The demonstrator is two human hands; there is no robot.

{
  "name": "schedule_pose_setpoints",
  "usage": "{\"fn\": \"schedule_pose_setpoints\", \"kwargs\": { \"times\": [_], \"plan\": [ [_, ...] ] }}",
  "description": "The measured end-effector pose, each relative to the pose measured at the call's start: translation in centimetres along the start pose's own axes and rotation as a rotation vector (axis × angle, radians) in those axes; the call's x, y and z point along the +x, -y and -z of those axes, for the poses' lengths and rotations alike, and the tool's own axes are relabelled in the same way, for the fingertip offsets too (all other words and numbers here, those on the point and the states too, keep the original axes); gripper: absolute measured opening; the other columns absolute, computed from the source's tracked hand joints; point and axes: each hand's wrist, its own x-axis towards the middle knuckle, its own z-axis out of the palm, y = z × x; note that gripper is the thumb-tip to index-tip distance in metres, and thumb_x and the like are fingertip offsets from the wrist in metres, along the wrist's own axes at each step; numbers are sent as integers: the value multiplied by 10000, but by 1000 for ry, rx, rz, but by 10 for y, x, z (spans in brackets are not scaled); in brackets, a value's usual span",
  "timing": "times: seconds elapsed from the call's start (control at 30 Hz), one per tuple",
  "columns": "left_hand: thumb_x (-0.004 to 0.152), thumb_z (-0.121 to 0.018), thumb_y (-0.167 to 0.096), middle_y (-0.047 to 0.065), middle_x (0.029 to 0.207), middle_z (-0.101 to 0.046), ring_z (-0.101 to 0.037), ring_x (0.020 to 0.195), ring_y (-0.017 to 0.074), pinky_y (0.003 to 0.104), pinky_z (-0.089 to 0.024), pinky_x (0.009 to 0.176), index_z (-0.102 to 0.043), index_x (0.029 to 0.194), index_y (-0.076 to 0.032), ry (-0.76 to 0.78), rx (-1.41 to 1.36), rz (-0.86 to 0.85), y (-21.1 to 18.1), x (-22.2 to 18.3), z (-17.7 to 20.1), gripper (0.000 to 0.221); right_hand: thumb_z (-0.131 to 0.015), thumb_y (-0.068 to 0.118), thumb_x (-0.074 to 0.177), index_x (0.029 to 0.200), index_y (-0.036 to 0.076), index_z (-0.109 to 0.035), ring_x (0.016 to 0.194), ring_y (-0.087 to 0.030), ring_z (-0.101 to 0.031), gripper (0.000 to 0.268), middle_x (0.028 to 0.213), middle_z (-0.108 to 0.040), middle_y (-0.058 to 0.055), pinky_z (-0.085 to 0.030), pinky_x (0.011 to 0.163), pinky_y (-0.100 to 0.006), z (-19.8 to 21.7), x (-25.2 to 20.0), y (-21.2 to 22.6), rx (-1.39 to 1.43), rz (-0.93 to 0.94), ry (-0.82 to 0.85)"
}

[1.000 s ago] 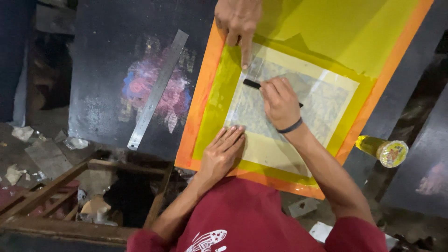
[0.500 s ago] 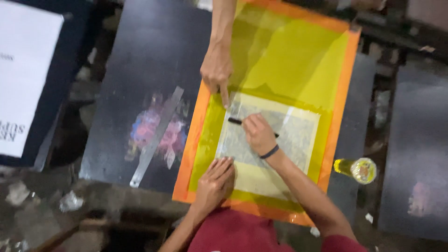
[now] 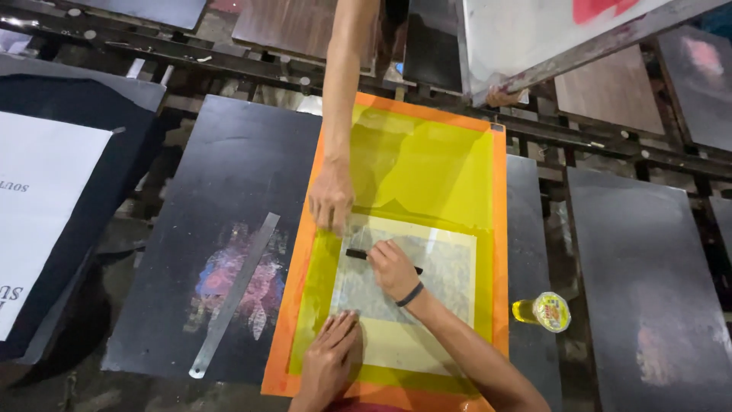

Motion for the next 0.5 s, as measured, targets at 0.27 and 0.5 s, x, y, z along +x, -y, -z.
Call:
{"fn": "schedule_pose_setpoints", "kwargs": {
  "times": [0.27,0.5],
  "plan": [
    [937,-578,-12,77,1441,-623,-589,1336,305,469,-447,1143,-724,1245,-59,23,19,25,1,-1,-2,344,-506,-3,1011,860,16,-545,793,-343,-484,157,842,-520,-153,-443,748,-445,1,0,-4,-9,5,37],
    [934,-636,-58,159,1363,-668,-650,1248,357,506,-446,1133,-729,1171,-45,-18,-58,64,-14,2,7,255,-542,28,874,846,57,-570,734,-329,-552,48,767,-550,-115,-475,729,-435,-9,-11,-7,17,11,-6]
  ]
}}
